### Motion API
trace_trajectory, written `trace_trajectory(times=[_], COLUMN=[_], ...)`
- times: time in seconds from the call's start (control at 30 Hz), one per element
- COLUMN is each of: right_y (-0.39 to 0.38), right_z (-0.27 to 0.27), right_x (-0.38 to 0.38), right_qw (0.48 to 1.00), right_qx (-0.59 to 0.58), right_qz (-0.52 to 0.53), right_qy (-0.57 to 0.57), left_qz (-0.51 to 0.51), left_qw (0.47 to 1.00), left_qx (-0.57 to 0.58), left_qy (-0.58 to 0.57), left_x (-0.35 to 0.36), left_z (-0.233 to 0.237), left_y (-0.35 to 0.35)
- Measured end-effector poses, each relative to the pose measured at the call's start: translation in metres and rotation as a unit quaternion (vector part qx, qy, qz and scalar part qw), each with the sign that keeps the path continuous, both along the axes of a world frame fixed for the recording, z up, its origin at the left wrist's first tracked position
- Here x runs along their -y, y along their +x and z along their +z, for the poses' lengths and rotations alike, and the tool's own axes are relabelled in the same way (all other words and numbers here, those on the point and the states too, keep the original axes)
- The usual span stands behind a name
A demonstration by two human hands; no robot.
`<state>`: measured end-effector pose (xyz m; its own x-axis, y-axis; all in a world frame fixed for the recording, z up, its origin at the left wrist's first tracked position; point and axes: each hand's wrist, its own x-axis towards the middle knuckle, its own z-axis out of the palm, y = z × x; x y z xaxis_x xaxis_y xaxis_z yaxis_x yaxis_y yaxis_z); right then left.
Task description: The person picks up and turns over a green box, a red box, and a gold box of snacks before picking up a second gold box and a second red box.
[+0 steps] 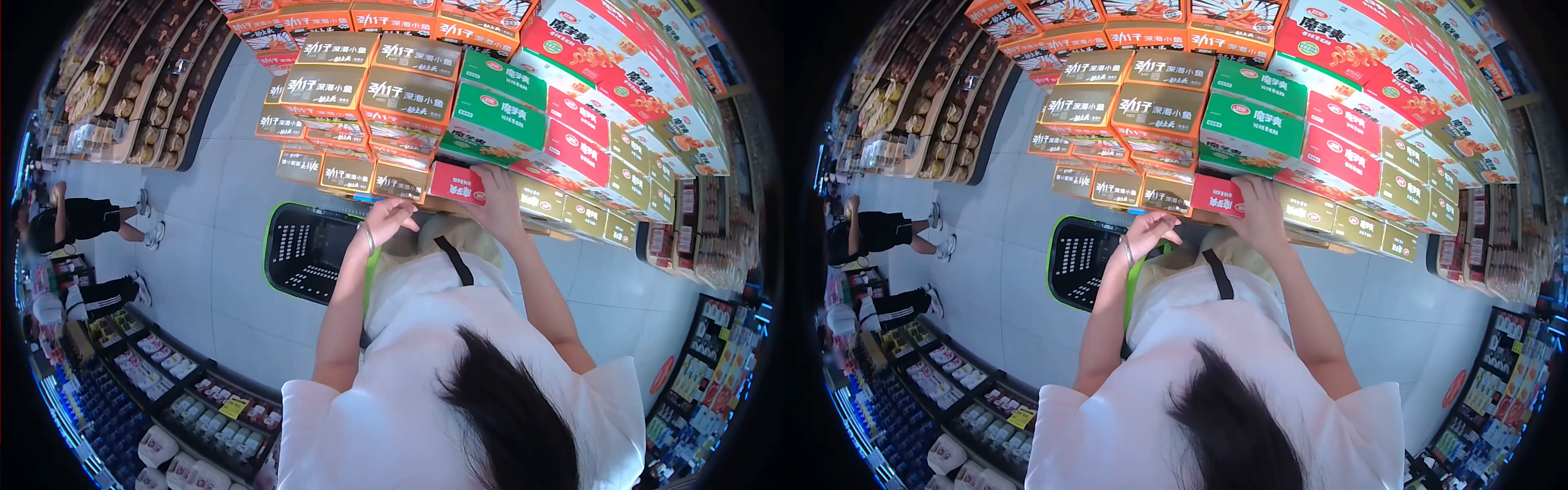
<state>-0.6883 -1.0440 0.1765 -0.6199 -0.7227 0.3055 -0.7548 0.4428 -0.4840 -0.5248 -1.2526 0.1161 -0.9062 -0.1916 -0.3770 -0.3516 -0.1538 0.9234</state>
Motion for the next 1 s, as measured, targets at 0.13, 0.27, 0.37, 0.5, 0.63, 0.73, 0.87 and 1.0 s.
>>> trace_trajectory(times=[0.13, 0.27, 0.37, 0.5, 0.63, 0.73, 0.87, 1.0], right_y=[0.005, 0.015, 0.019, 0.028, 0.024, 0.023, 0.018, 0.02], right_z=[0.007, 0.031, 0.04, 0.063, 0.073, 0.073, 0.069, 0.066], right_x=[0.0, -0.008, -0.02, -0.022, -0.014, -0.011, -0.006, 0.001], right_qw=[1.0, 0.999, 0.997, 0.993, 0.95, 0.919, 0.879, 0.889], right_qx=[0.008, 0.044, 0.069, 0.114, 0.305, 0.387, 0.471, 0.454], right_qz=[0.01, 0.002, -0.003, -0.032, -0.052, -0.07, -0.073, -0.059], right_qy=[-0.014, -0.018, -0.028, -0.02, -0.039, -0.004, 0.01, 0.02], left_qz=[0.033, 0.026, 0.054, 0.103, 0.062, 0.071, 0.06, 0.037], left_qw=[0.994, 0.994, 0.993, 0.99, 0.995, 0.988, 0.988, 0.988], left_qx=[0.054, 0.045, 0.002, -0.031, -0.067, -0.039, -0.099, -0.138], left_qy=[0.087, 0.101, 0.105, 0.088, 0.035, 0.128, 0.105, 0.063], left_x=[0.011, 0.02, 0.014, 0.0, -0.018, -0.019, -0.02, -0.017], left_z=[0.004, -0.007, 0.002, 0.0, 0.002, 0.016, 0.006, 0.01], left_y=[0.001, 0.0, -0.002, -0.01, -0.012, -0.003, 0.01, 0.018])
